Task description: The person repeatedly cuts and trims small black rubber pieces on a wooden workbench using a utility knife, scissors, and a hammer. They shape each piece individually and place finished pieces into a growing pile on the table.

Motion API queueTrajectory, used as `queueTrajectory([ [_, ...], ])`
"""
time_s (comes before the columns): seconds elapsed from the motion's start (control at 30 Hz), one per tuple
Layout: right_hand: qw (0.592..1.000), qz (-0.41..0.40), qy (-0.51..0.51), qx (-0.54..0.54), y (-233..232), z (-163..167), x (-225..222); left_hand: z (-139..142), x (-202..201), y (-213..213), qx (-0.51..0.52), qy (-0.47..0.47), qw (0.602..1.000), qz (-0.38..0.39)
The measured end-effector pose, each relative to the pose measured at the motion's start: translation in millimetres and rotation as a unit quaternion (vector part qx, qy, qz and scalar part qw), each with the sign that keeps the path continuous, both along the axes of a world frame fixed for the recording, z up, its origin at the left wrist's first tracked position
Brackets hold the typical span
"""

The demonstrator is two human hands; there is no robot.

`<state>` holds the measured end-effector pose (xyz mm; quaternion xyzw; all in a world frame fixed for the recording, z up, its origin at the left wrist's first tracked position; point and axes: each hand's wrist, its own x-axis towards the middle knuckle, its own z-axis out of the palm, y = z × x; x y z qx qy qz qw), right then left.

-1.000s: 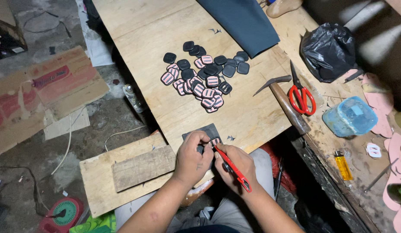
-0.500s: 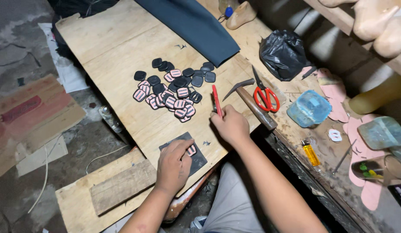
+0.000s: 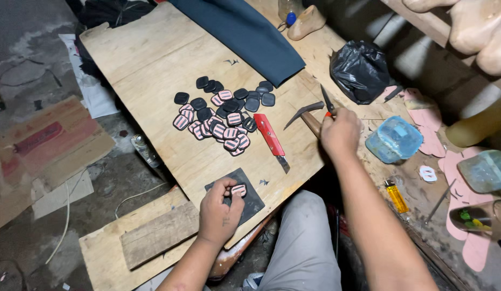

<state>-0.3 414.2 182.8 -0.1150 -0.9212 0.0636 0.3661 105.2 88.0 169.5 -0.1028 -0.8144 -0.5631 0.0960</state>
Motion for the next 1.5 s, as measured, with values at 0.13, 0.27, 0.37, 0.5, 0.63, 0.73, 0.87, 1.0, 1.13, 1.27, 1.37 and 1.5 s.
queueTrajectory([
  [0.13, 0.970, -0.072, -0.177, -0.152, 41.6, -7.3, -18.5, -0.7, -3.3, -3.6, 0.086, -0.114, 0.990, -0.008],
  [0.27, 0.953, -0.060, -0.236, -0.182, 47.0, 1.2, -23.9, 5.1, -3.9, -8.7, 0.047, -0.181, 0.982, -0.002],
  [0.37, 0.954, -0.043, -0.171, -0.241, 38.1, 17.2, -7.6, 8.4, -2.0, -14.4, 0.067, -0.016, 0.997, -0.037],
  [0.5, 0.800, 0.210, 0.080, -0.557, -15.9, 37.8, 59.4, 10.9, 12.3, -18.5, 0.078, -0.010, 0.997, -0.017],
  [0.63, 0.596, 0.231, -0.125, -0.758, -104.0, 31.7, 147.5, 17.5, 35.7, -11.9, 0.339, -0.130, 0.931, -0.042],
  [0.73, 0.586, 0.230, -0.185, -0.754, -150.9, 24.2, 179.5, 26.7, 56.7, -7.9, 0.391, -0.250, 0.885, -0.031],
  [0.87, 0.593, 0.268, -0.200, -0.733, -165.1, 27.2, 194.5, 37.0, 80.3, -10.0, 0.402, -0.296, 0.866, -0.028],
  [1.0, 0.577, 0.256, -0.238, -0.739, -155.8, 32.7, 199.1, 42.9, 86.7, -18.4, 0.335, -0.375, 0.863, -0.050],
  [1.13, 0.582, 0.301, -0.250, -0.713, -154.2, 33.5, 202.2, 49.0, 82.0, -27.9, 0.356, -0.371, 0.853, -0.093],
  [1.27, 0.578, 0.381, -0.307, -0.653, -143.9, 34.5, 217.6, 51.9, 75.4, -32.5, 0.348, -0.314, 0.883, -0.040],
  [1.37, 0.528, 0.414, -0.388, -0.632, -129.8, 29.4, 236.0, 49.6, 71.7, -36.3, 0.362, -0.267, 0.893, -0.013],
  [1.5, 0.444, 0.440, -0.447, -0.640, -117.4, 13.2, 247.7, 46.4, 66.3, -39.2, 0.346, -0.252, 0.903, 0.017],
])
